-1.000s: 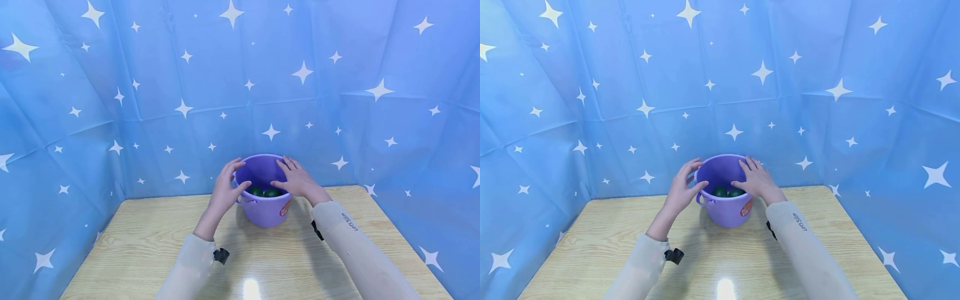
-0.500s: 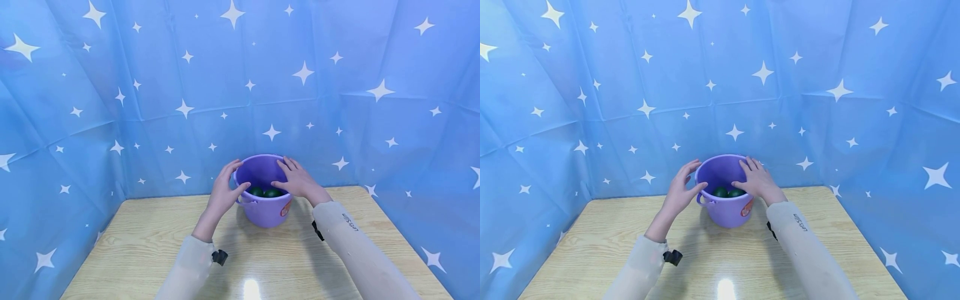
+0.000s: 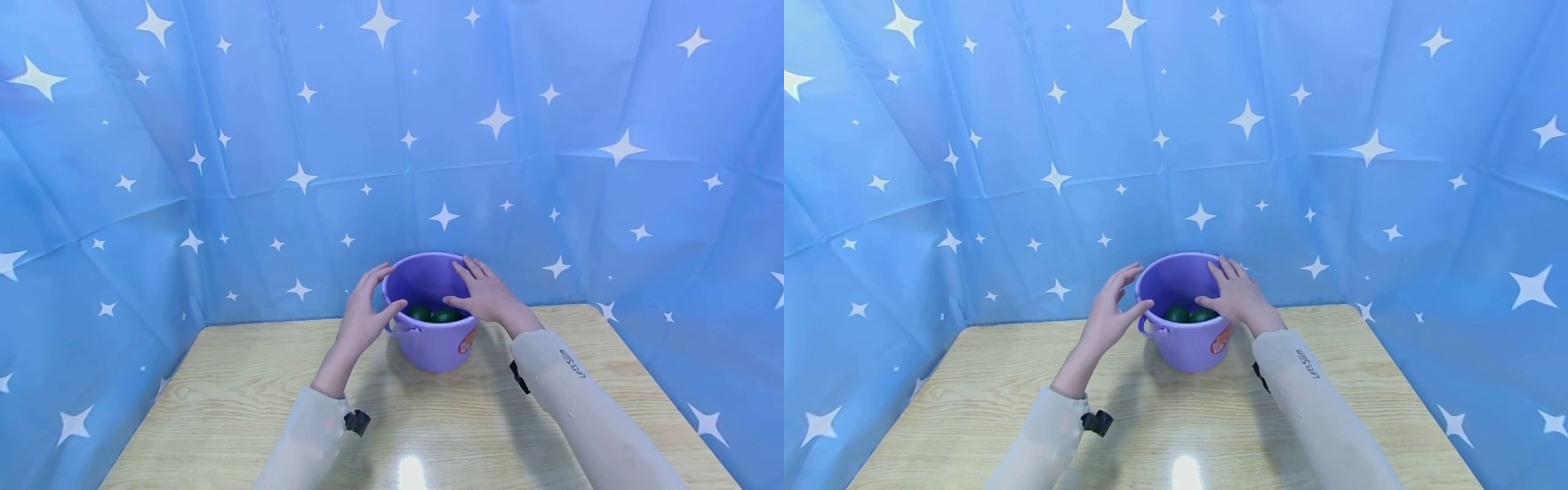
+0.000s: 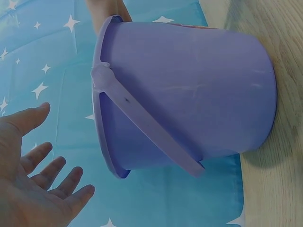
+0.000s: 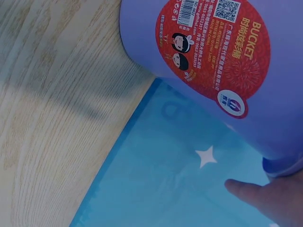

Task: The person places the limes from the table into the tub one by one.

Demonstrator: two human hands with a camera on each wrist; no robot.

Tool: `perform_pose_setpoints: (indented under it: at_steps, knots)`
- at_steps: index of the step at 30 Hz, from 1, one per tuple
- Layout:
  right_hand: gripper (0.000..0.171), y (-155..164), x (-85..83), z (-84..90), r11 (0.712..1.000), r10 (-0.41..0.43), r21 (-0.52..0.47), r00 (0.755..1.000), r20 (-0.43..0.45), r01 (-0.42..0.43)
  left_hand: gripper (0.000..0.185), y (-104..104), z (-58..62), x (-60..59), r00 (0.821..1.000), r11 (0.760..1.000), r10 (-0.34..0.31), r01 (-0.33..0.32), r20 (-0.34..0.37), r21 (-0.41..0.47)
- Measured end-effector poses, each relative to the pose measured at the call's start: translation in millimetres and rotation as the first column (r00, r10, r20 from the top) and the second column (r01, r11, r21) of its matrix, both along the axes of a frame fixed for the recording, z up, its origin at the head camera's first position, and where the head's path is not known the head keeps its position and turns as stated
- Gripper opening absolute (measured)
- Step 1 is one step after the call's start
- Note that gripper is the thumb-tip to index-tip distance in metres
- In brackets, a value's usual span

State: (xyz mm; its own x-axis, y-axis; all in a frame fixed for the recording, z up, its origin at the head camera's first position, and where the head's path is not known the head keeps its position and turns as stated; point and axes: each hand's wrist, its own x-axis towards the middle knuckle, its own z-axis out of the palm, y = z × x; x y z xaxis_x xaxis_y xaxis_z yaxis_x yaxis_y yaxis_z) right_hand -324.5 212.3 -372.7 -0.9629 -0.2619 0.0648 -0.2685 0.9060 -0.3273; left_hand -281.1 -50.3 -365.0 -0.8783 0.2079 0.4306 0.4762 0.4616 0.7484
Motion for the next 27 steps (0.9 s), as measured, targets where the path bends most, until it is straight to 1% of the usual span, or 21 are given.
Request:
perform_pose_setpoints:
  at_steps: [9,18,27]
  knots:
    - [0.085,-0.5,1.3,0.3,1.000,0.001,-0.009,1.000,-0.001,-0.001,0.060,-2.7,-1.8,1.4,1.000,1.000,0.012,-0.012,0.019,-0.001]
    - [0.085,-0.1,1.4,0.2,1.000,0.003,-0.006,1.000,-0.006,-0.003,0.060,-5.9,-5.3,0.3,1.000,1.000,0.012,-0.012,-0.009,0.001]
    - [0.084,0.5,1.6,-0.3,1.000,0.009,-0.005,1.000,-0.013,-0.010,0.060,-8.5,-8.1,-0.1,0.999,0.999,0.031,-0.031,0.019,-0.015]
